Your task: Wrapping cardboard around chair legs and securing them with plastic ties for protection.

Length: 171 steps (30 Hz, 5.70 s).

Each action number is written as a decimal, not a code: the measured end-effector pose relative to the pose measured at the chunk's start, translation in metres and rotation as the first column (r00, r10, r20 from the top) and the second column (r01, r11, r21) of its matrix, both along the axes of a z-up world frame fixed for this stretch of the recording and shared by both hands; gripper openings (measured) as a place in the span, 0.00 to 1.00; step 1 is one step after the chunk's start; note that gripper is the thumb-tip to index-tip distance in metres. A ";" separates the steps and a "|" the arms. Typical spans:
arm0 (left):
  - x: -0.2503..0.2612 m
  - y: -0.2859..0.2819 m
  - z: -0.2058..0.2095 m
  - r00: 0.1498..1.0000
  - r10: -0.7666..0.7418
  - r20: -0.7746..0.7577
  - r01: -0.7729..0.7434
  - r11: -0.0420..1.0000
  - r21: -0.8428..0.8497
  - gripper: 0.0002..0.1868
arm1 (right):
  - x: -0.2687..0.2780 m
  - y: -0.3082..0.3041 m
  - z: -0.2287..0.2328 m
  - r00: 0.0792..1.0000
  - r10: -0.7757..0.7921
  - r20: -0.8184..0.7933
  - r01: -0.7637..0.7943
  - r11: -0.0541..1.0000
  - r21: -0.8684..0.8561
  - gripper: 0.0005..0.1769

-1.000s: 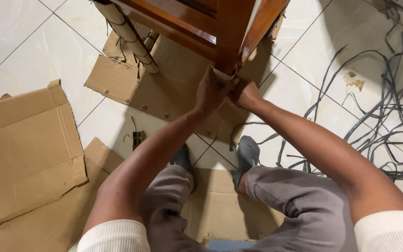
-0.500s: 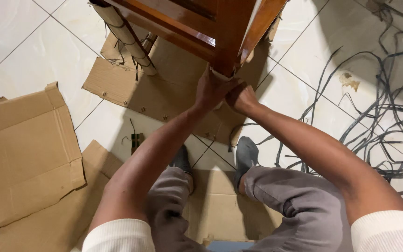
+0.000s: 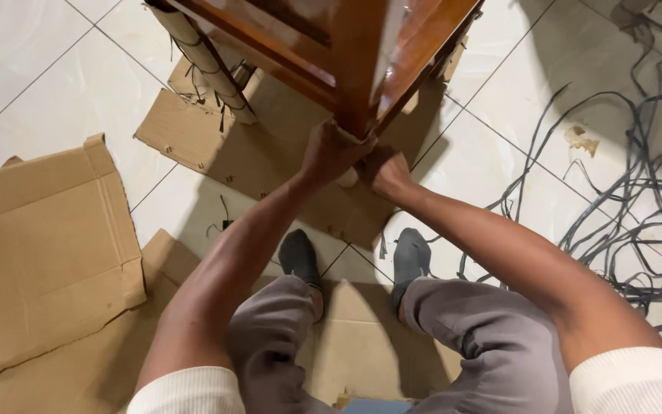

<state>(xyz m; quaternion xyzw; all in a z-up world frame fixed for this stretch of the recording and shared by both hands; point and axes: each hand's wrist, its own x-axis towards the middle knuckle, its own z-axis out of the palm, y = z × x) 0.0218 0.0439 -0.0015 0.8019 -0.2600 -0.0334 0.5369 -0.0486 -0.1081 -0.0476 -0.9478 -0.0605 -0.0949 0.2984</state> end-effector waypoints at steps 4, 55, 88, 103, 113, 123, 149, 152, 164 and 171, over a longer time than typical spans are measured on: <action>-0.002 0.025 -0.002 0.991 -0.133 0.015 0.133 0.990 -0.041 0.19 | 0.003 0.012 0.000 0.995 0.073 -0.067 -0.074 0.997 -0.018 0.14; -0.098 -0.044 0.058 0.648 -0.724 -0.238 0.558 0.238 0.795 0.18 | -0.151 -0.152 0.115 0.719 -0.265 -0.643 -0.225 0.786 -0.575 0.26; -0.155 -0.162 -0.044 0.306 -0.843 -0.443 0.701 -0.115 0.703 0.27 | -0.535 -0.393 -0.127 0.023 -0.752 -0.659 0.666 0.504 -0.551 0.41; -0.145 -0.124 -0.068 0.389 -0.716 -0.579 0.790 -0.064 0.610 0.26 | -0.550 -0.324 -0.209 -0.667 -0.564 -0.487 0.742 -0.566 -0.360 0.56; -0.143 -0.121 -0.071 0.424 -0.713 -0.558 0.799 0.004 0.601 0.26 | -0.407 -0.291 -0.278 -0.082 -0.788 -0.611 0.994 -0.111 0.009 0.53; -0.139 -0.103 -0.075 0.446 -0.703 -0.554 0.795 0.028 0.605 0.25 | -0.282 -0.246 -0.206 0.418 -0.583 -0.696 0.750 -0.210 0.627 0.22; -0.137 -0.113 -0.032 0.575 -0.730 -0.370 0.776 0.342 0.530 0.18 | -0.305 -0.223 -0.112 0.466 -0.717 -0.518 0.431 -0.327 0.841 0.08; -0.139 -0.125 -0.008 0.620 -0.766 -0.171 0.742 0.501 0.445 0.21 | -0.288 -0.206 -0.093 0.733 -0.507 -0.453 0.409 -0.203 0.889 0.09; -0.134 -0.106 0.011 0.765 -0.637 -0.093 0.606 0.664 0.437 0.12 | -0.231 -0.160 0.004 0.883 -0.055 -0.465 0.441 0.435 0.785 0.13; -0.118 -0.066 0.037 0.840 -0.504 -0.200 0.541 0.758 0.366 0.14 | -0.216 -0.170 0.011 0.909 -0.078 -0.411 0.384 0.541 0.748 0.11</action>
